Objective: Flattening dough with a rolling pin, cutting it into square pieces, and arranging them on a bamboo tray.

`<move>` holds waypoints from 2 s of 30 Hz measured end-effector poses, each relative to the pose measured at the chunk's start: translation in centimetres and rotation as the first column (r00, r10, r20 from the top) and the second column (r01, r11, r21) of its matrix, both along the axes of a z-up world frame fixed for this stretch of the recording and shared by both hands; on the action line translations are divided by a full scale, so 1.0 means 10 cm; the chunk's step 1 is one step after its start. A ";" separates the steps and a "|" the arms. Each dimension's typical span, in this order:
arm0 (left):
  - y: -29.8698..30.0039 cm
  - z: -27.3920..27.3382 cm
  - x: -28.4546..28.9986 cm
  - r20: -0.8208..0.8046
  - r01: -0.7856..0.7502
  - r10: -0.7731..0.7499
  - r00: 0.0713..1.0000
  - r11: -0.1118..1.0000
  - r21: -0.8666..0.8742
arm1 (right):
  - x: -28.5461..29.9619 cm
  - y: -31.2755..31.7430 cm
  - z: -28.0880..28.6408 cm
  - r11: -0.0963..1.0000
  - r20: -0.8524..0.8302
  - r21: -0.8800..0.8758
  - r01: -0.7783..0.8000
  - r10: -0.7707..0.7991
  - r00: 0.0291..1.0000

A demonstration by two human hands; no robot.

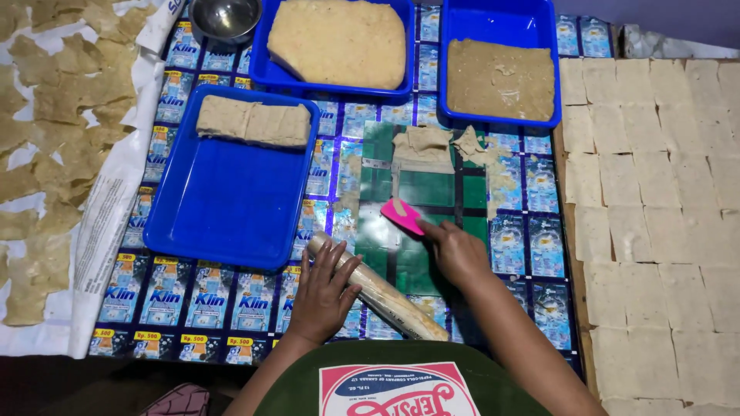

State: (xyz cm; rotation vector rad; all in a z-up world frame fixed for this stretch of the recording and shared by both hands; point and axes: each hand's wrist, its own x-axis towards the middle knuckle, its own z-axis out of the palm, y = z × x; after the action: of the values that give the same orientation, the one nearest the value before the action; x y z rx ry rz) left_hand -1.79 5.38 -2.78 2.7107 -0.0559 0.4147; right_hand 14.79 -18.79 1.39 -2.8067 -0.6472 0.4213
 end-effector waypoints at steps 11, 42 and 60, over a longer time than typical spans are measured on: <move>0.00 0.01 0.01 0.000 -0.019 0.019 1.000 1.000 -0.013 | 0.84 0.19 -0.77 0.860 -0.086 0.427 0.278 -0.268 0.960; -0.03 0.18 0.04 -0.014 -0.052 0.051 0.999 0.994 -0.099 | 0.86 0.51 -0.27 0.152 -0.804 0.558 0.816 -0.147 0.577; -0.04 0.13 0.04 -0.054 -0.057 0.055 0.997 0.997 -0.046 | 1.23 -0.59 -0.21 0.269 -0.776 0.494 0.827 -0.293 0.559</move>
State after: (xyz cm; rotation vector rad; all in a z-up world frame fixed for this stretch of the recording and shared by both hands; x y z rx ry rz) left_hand -1.35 4.95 -1.51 2.6794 0.0443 0.3557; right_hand 27.10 -24.69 -0.74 -1.5901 0.3613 0.5194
